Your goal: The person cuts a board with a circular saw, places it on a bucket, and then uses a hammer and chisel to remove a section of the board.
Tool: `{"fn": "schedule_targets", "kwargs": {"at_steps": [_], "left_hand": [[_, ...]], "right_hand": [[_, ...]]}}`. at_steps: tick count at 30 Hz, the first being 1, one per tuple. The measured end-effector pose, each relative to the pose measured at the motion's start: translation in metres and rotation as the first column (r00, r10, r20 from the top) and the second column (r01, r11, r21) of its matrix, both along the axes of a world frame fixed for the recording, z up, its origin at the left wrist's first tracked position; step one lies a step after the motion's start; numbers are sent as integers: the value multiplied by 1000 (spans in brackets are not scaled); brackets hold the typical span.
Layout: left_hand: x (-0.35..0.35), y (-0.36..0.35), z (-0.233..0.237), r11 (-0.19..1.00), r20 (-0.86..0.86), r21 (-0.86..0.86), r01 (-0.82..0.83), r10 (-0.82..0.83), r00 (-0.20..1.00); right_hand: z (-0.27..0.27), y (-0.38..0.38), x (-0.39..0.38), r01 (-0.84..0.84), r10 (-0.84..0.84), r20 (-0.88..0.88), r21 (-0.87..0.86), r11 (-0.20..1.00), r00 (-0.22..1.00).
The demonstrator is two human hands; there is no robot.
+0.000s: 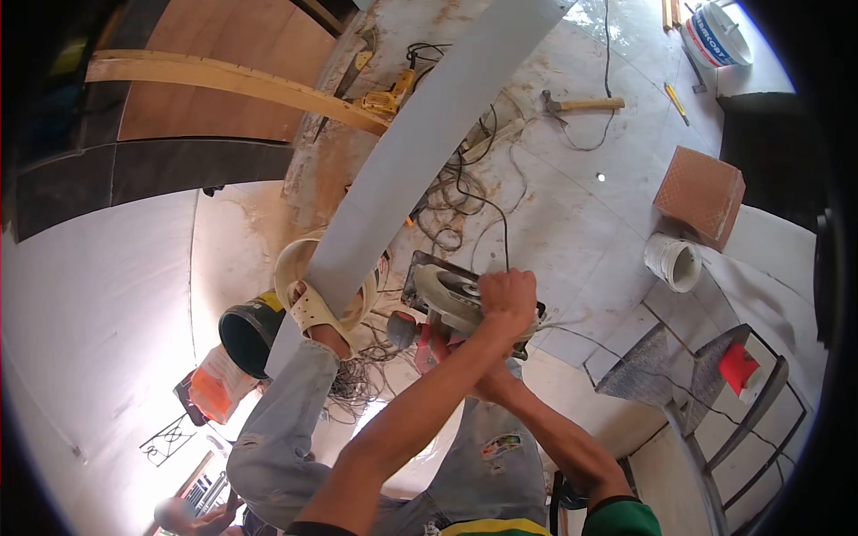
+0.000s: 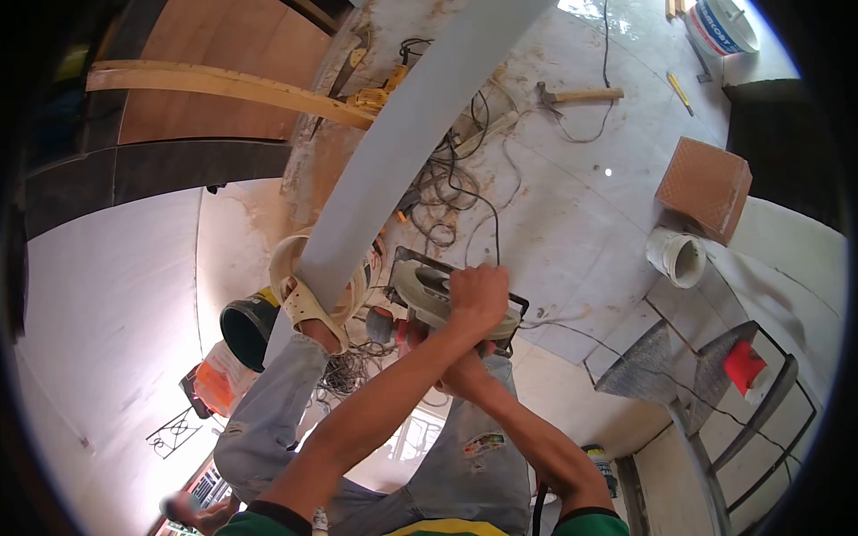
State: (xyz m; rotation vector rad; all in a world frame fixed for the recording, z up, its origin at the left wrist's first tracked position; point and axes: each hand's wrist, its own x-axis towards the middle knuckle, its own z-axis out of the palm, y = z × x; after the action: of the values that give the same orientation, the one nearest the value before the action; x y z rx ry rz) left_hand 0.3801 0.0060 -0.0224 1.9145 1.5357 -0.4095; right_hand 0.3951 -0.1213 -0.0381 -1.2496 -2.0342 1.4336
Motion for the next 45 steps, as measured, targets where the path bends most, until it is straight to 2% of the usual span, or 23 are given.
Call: {"fn": "schedule_targets", "kwargs": {"at_steps": [2, 3, 5, 6, 7, 8, 10, 11, 14, 16, 20, 22, 24, 26, 29, 33, 35, 39, 41, 42, 43, 44, 45], "left_hand": [[-24, 6, 13, 1000, 39, 13, -5, 5, 999], [-37, 10, 18, 999, 44, 17, -32, 31, 999], [-67, 16, 25, 998, 47, 24, -62, 61, 997], [-82, 19, 28, 985, 92, 120, -123, 113, 989], [-93, 20, 30, 959, 139, 213, -186, 158, 978], [-102, 20, 30, 958, 135, 215, -188, 162, 978], [-112, 14, 29, 905, 138, 350, -243, 207, 969], [-112, 11, 29, 905, 137, 348, -246, 211, 968], [-101, 9, 32, 888, 157, 408, -211, 160, 975], [-88, 8, 27, 824, 215, 540, -172, 63, 975], [-72, 3, 26, 824, 227, 530, -200, 89, 970], [-71, 0, 30, 872, 225, 432, -232, 145, 964], [-65, -6, 33, 880, 212, 420, -223, 143, 967], [-57, -9, 31, 889, 202, 404, -215, 143, 969], [-51, -9, 27, 876, 245, 428, -220, 122, 962], [-58, -9, 32, 895, 229, 374, -242, 164, 959], [-62, -9, 36, 903, 218, 339, -264, 198, 956], [-71, -5, 35, 882, 201, 400, -248, 180, 963], [-89, 0, 33, 876, 207, 413, -251, 178, 962], [-103, 5, 35, 857, 215, 439, -270, 191, 958], [-118, 10, 38, 838, 222, 464, -287, 204, 954], [-129, 15, 40, 839, 219, 463, -285, 203, 954], [-139, 20, 42, 815, 227, 485, -317, 233, 946]], "right_hand": [[1, -3, 1, -113, 108, 177, 21, 993, 978], [5, 2, 0, -114, 109, 169, 24, 993, 980], [19, 16, 3, -16, 73, 149, -353, 935, 986], [23, 19, 4, -22, 78, 146, -352, 936, 986], [26, 21, 3, 16, 23, 144, -265, 964, 989], [27, 23, 2, 57, -33, 135, -178, 982, 990], [30, 25, -1, 83, -60, 126, -188, 979, 990], [32, 26, -2, 113, -90, 122, -195, 974, 988], [36, 36, -1, 98, -83, 82, -203, 974, 993], [28, 32, -1, 76, -60, 72, -235, 969, 996], [29, 34, 3, 11, 20, 92, -325, 946, 996], [24, 31, 7, -22, 54, 85, -345, 939, 995], [19, 24, 6, -51, 86, 79, -364, 930, 993], [16, 18, 4, 140, -144, -58, -73, 988, 988], [26, 25, 1, 239, -239, -87, -5, 971, 967], [19, 17, 5, 107, -107, -35, -18, 994, 994], [10, 10, 3, -42, 47, 14, -268, 963, 999], [18, 17, -7, 19, -23, -16, -220, 975, 1000], [24, 28, -12, -61, 147, 134, -502, 863, 980], [27, 30, -14, -61, 148, 134, -505, 861, 980], [30, 32, -16, 11, 16, 92, -283, 959, 996], [32, 35, -19, 105, -105, 18, -48, 993, 994], [32, 37, -22, 108, -108, 15, -50, 993, 994]]}}
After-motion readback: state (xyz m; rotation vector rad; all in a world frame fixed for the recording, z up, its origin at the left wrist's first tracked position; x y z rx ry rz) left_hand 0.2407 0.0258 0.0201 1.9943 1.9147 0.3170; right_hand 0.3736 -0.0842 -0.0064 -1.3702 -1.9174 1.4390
